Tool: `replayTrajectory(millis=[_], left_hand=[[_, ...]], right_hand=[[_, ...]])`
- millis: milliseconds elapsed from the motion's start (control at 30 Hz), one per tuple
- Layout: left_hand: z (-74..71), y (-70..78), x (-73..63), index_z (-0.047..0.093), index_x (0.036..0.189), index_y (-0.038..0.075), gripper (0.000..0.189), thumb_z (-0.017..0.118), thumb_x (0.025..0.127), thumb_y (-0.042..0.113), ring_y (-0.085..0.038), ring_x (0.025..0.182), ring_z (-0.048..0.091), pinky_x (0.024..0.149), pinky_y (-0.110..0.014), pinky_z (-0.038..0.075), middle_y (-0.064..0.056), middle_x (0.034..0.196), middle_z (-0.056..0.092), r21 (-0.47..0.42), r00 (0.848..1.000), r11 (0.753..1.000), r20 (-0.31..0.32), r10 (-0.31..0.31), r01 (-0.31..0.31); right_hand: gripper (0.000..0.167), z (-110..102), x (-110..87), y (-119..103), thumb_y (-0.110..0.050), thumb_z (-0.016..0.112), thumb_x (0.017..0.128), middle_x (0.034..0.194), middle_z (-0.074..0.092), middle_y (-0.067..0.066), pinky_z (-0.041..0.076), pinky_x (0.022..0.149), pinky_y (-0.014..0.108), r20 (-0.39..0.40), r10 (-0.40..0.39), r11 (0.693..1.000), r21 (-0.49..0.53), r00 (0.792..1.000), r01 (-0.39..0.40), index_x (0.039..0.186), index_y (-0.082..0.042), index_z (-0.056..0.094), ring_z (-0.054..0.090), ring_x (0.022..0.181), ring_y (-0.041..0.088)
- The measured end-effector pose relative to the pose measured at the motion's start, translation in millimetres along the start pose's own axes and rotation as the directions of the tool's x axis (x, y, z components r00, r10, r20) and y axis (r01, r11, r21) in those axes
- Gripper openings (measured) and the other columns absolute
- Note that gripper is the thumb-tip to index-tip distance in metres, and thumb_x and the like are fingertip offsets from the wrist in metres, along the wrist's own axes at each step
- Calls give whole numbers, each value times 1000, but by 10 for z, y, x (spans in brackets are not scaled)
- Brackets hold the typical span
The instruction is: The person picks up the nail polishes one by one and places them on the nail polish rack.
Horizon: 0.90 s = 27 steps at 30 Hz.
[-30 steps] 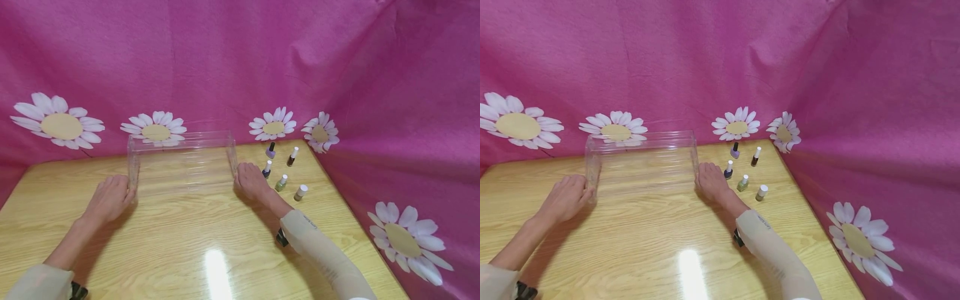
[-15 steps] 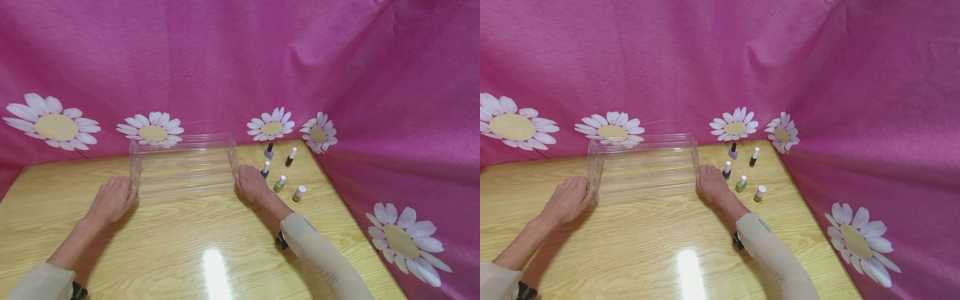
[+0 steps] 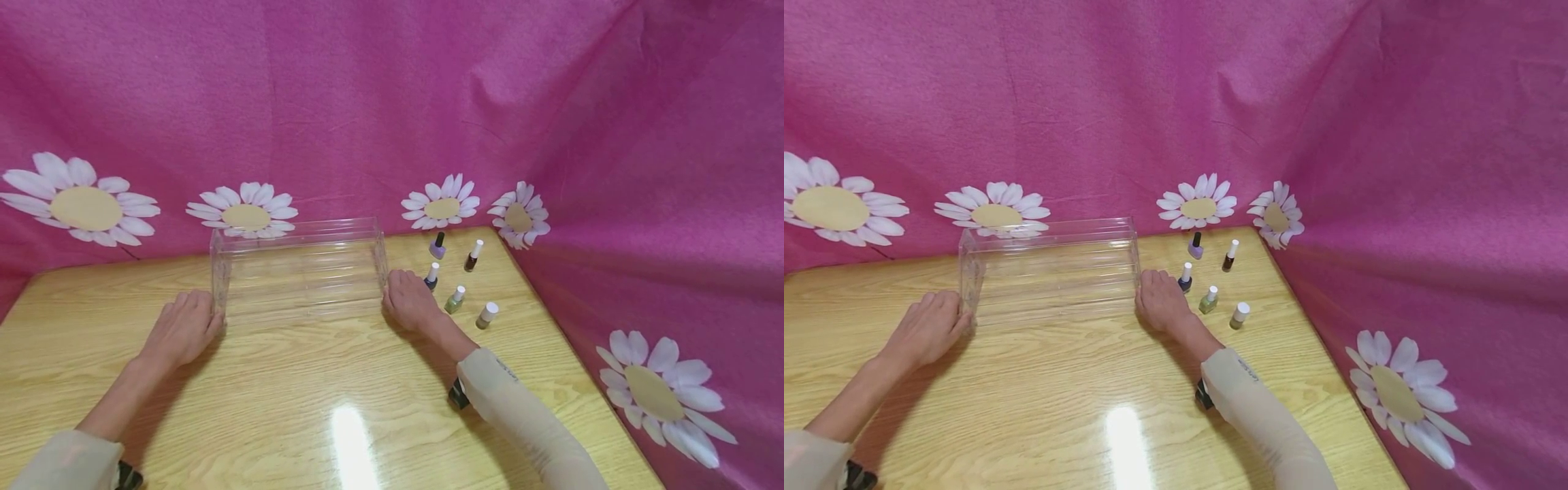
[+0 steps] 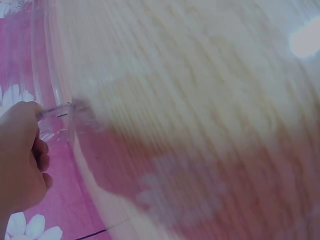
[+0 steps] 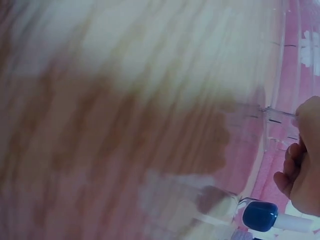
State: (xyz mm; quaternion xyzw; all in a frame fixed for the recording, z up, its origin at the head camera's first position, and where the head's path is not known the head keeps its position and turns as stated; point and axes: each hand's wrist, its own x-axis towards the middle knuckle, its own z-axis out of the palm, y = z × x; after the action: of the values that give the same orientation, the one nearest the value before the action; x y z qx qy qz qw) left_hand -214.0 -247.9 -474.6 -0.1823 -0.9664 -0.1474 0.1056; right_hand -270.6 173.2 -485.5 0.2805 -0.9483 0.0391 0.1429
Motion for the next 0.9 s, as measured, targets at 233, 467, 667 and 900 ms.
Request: replayTrajectory(millis=[233,467,667,900], left_hand=[[-30,24,34,46,82,4,22,55,96,17,-39,78,50,63,-49,37,-14,80,51,14,999,1000,44,-26,25],[-60,52,52,46,81,3,23,54,96,17,-41,78,51,63,-52,39,-16,80,52,14,996,998,75,-54,53],[-83,71,50,46,81,2,23,52,97,17,-43,81,51,65,-54,40,-16,79,51,-7,991,997,111,-78,80],[-72,71,52,46,82,2,23,52,97,18,-43,81,50,66,-55,40,-16,80,51,-11,990,997,117,-78,80]], right_hand=[[22,-99,13,5,-23,48,103,79,45,8,43,69,42,132,74,996,40,988,-80,93,-3,46,51,76,30],[32,-206,-40,50,-36,53,104,90,54,7,46,72,40,214,116,970,185,970,-156,106,-3,50,54,83,25],[24,-319,-101,89,-30,52,104,99,55,5,46,74,38,178,174,927,302,969,-222,111,-8,54,52,89,21],[8,-563,-180,179,-19,59,99,100,56,4,48,79,39,25,212,895,395,977,-205,99,-11,58,54,94,21]])
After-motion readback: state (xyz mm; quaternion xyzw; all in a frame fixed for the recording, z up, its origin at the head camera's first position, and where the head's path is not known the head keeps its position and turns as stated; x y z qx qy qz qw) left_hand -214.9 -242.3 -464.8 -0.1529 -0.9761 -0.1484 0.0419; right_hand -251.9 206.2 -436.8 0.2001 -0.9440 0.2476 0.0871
